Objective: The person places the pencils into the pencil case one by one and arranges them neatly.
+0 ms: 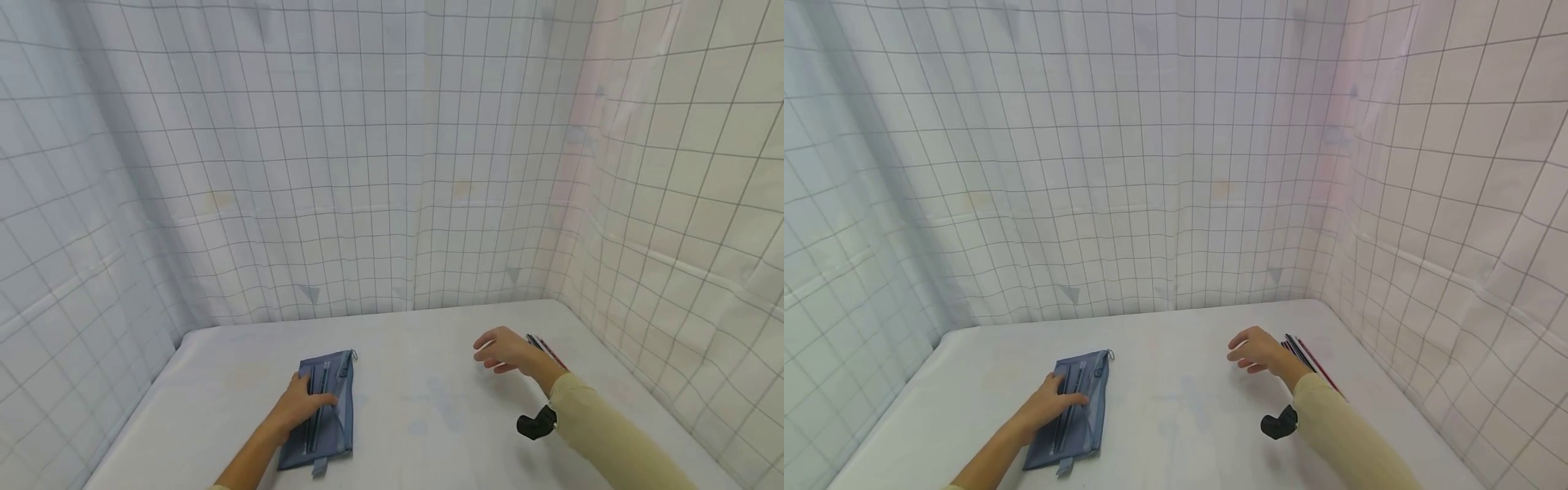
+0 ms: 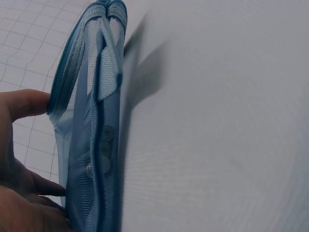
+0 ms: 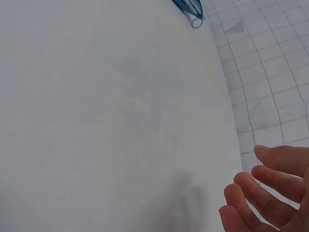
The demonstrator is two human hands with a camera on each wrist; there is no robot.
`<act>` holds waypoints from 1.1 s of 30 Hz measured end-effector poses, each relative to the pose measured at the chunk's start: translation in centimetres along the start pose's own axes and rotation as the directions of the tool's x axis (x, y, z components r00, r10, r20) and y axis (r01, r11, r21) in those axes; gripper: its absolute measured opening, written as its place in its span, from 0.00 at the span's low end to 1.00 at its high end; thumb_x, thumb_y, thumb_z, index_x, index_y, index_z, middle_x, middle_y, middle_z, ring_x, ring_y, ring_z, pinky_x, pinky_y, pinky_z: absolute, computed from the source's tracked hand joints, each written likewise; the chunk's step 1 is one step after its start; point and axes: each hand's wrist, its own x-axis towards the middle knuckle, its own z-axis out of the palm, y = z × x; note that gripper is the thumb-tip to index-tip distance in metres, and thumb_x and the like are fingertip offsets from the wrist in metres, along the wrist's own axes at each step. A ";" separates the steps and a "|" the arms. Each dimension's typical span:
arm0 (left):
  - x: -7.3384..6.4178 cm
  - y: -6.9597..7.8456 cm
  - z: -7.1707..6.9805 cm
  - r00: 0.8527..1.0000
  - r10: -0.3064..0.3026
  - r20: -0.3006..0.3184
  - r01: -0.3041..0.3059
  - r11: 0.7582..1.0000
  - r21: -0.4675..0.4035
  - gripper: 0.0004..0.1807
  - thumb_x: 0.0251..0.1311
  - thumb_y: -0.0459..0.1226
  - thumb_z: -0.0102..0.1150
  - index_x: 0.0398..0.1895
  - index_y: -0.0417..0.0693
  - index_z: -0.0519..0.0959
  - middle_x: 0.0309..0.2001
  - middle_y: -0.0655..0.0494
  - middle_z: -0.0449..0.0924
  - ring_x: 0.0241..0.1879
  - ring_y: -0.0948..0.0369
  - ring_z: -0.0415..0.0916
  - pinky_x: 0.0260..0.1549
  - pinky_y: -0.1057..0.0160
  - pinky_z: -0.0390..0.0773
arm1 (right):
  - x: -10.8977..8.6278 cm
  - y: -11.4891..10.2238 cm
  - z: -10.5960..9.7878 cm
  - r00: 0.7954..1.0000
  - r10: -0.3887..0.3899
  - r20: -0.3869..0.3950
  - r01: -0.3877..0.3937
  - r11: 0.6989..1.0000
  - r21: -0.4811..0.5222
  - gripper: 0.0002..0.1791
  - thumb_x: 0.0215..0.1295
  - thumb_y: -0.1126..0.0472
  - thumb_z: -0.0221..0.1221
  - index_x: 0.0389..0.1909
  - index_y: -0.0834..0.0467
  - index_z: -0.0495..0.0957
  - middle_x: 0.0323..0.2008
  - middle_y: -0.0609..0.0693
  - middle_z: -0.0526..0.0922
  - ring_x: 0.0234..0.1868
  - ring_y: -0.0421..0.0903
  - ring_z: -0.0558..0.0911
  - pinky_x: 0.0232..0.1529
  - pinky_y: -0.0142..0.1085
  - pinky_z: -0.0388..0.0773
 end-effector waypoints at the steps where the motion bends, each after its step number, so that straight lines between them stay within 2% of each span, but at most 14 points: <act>1: 0.0 0.0 0.0 1.000 -0.001 0.000 0.001 1.000 0.001 0.59 0.58 0.52 0.68 0.75 0.18 0.49 0.75 0.16 0.35 0.73 0.23 0.38 0.68 0.27 0.47 | 0.0 0.3 -0.3 1.000 0.004 -0.004 -0.004 1.000 0.000 0.21 0.67 0.64 0.67 0.58 0.68 0.79 0.44 0.54 0.86 0.40 0.50 0.85 0.41 0.44 0.85; 7: -0.2 0.1 0.1 1.000 -0.003 -0.001 0.003 1.000 -0.003 0.59 0.57 0.51 0.68 0.75 0.18 0.49 0.75 0.16 0.35 0.73 0.22 0.38 0.67 0.26 0.48 | 0.0 2.3 -2.1 0.999 0.018 -0.040 -0.018 1.000 -0.012 0.21 0.68 0.64 0.66 0.58 0.69 0.78 0.45 0.55 0.85 0.40 0.50 0.84 0.40 0.43 0.85; 11: -0.2 0.3 0.1 1.000 -0.005 -0.002 0.005 1.000 -0.005 0.59 0.57 0.51 0.68 0.75 0.18 0.48 0.75 0.16 0.35 0.73 0.22 0.38 0.67 0.26 0.48 | 0.0 3.7 -3.0 0.996 0.019 -0.093 -0.024 0.998 -0.050 0.21 0.67 0.64 0.66 0.57 0.70 0.79 0.46 0.57 0.84 0.38 0.49 0.84 0.37 0.42 0.84; 17: -0.3 0.1 0.0 1.000 -0.002 0.003 0.002 1.000 -0.015 0.59 0.58 0.52 0.69 0.75 0.18 0.48 0.75 0.16 0.35 0.73 0.22 0.38 0.67 0.26 0.48 | -0.5 5.7 -4.1 0.981 -0.020 -0.191 -0.005 0.992 -0.129 0.18 0.66 0.64 0.66 0.52 0.71 0.80 0.34 0.55 0.83 0.29 0.46 0.82 0.29 0.37 0.82; 21: -0.3 0.0 0.0 1.000 -0.005 0.005 0.005 1.000 -0.015 0.59 0.58 0.52 0.68 0.75 0.18 0.49 0.75 0.16 0.34 0.73 0.22 0.37 0.67 0.26 0.48 | -0.9 6.6 -4.6 0.972 -0.060 -0.229 -0.007 0.960 -0.280 0.15 0.64 0.64 0.66 0.47 0.71 0.81 0.30 0.52 0.84 0.25 0.45 0.81 0.28 0.39 0.80; 25: -0.3 0.1 0.1 1.000 -0.013 0.006 0.014 1.000 -0.014 0.59 0.59 0.52 0.68 0.75 0.18 0.48 0.75 0.16 0.34 0.73 0.23 0.37 0.67 0.27 0.47 | -0.6 7.6 -4.8 0.965 -0.098 -0.243 -0.011 0.911 -0.412 0.15 0.61 0.64 0.68 0.44 0.70 0.82 0.35 0.55 0.85 0.29 0.47 0.83 0.34 0.45 0.82; 28: -0.3 0.2 0.1 1.000 -0.018 0.005 0.018 1.000 -0.011 0.59 0.59 0.52 0.68 0.75 0.18 0.48 0.75 0.16 0.34 0.73 0.23 0.37 0.68 0.27 0.47 | -0.4 8.1 -4.7 0.962 -0.126 -0.244 -0.005 0.880 -0.474 0.14 0.59 0.66 0.68 0.43 0.71 0.83 0.38 0.60 0.85 0.36 0.55 0.84 0.39 0.51 0.82; 33: -0.3 0.3 0.0 1.000 -0.016 0.006 0.016 1.000 -0.010 0.59 0.59 0.52 0.68 0.75 0.18 0.48 0.75 0.16 0.34 0.73 0.23 0.37 0.68 0.27 0.47 | -0.2 8.3 -4.2 0.955 -0.141 -0.260 -0.014 0.857 -0.516 0.10 0.58 0.71 0.61 0.40 0.70 0.84 0.40 0.63 0.86 0.41 0.61 0.84 0.40 0.54 0.83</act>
